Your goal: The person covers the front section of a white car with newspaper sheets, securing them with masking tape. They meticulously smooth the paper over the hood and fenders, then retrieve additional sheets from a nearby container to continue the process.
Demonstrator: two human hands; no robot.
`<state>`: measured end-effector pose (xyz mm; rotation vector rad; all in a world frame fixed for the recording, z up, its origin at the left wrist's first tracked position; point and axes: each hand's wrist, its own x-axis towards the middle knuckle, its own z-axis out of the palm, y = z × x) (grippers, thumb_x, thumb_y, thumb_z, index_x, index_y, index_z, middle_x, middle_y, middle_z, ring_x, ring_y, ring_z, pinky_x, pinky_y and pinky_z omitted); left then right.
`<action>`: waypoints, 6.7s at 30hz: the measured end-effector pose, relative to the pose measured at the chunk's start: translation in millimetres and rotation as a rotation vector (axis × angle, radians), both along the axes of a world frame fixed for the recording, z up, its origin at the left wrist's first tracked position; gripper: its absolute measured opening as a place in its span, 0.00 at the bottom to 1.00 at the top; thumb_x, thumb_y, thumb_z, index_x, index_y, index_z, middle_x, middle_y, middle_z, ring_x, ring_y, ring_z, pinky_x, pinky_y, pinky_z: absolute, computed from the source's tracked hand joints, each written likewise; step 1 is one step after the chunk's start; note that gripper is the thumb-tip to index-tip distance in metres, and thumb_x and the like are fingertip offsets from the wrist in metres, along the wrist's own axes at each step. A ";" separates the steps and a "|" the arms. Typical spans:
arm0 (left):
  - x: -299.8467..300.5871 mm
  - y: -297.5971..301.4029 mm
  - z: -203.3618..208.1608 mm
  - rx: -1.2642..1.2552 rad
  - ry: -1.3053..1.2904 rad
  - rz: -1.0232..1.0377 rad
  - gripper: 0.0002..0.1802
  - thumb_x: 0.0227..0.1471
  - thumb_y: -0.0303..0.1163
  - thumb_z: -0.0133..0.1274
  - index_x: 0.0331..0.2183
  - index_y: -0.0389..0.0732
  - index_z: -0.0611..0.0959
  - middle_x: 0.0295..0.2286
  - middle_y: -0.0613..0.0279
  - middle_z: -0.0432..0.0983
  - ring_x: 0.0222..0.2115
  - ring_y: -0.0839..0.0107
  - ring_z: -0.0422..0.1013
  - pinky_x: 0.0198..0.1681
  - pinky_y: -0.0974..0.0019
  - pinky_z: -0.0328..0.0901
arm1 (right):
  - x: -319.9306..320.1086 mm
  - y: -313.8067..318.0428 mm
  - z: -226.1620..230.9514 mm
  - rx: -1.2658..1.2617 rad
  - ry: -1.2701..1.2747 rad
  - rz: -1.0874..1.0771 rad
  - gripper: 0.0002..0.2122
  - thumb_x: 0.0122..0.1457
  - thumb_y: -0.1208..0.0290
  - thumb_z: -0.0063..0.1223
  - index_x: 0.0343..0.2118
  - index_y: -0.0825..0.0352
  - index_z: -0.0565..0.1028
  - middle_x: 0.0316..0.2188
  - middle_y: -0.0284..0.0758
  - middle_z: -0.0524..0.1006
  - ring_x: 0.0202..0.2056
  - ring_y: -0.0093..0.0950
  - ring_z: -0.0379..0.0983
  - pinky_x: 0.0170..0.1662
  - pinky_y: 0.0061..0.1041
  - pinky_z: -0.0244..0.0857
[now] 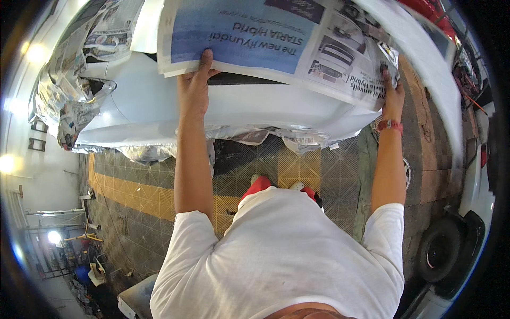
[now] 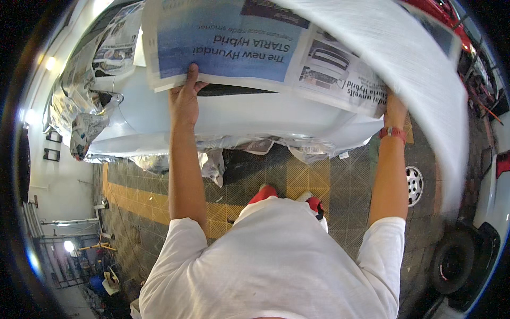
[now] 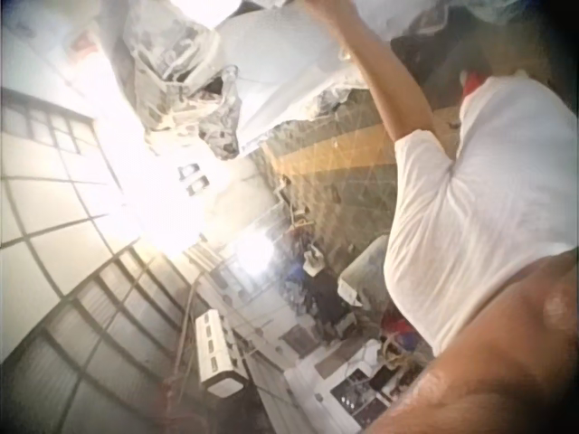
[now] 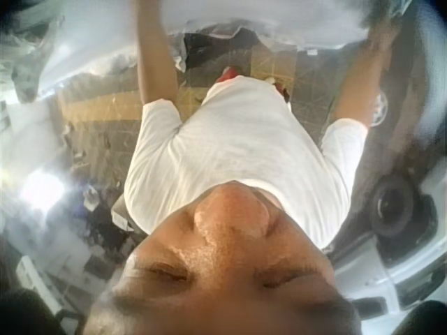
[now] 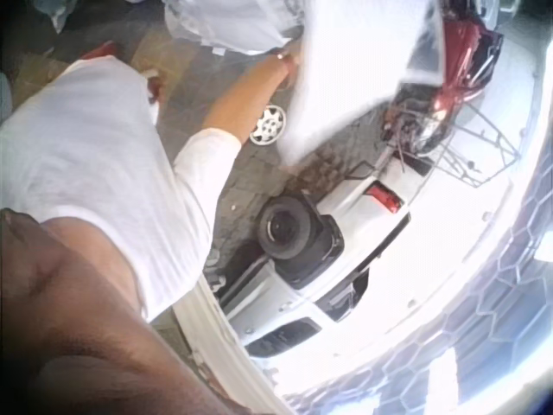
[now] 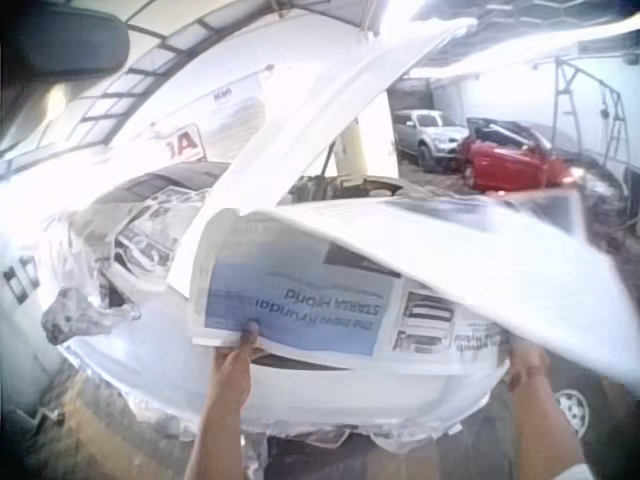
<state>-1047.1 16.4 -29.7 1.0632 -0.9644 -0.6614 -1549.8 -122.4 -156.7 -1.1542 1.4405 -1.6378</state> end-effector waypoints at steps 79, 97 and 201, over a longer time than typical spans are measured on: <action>22.0 -74.8 -34.3 -0.079 -0.841 -0.313 0.21 0.62 0.34 0.61 0.55 0.42 0.83 0.52 0.61 0.82 0.51 0.62 0.77 0.56 0.57 0.70 | -42.8 9.2 4.8 0.384 0.471 0.155 0.39 0.49 0.72 0.71 0.68 0.61 0.68 0.49 0.41 0.79 0.40 0.30 0.75 0.39 0.29 0.68; 60.6 -62.3 -57.8 0.194 -1.409 -0.304 0.16 0.53 0.38 0.69 0.41 0.40 0.88 0.35 0.56 0.85 0.35 0.56 0.80 0.43 0.55 0.73 | -27.7 21.2 27.0 0.211 0.301 0.298 0.35 0.59 0.73 0.68 0.69 0.63 0.65 0.38 0.30 0.83 0.32 0.16 0.80 0.29 0.18 0.60; -116.0 -140.1 -79.1 -0.074 -1.379 -0.729 0.06 0.53 0.27 0.65 0.33 0.37 0.85 0.27 0.58 0.80 0.28 0.66 0.76 0.37 0.63 0.73 | 21.3 49.7 9.4 -0.029 0.112 -0.107 0.30 0.54 0.74 0.71 0.61 0.67 0.71 0.32 0.32 0.84 0.29 0.15 0.70 0.33 0.16 0.65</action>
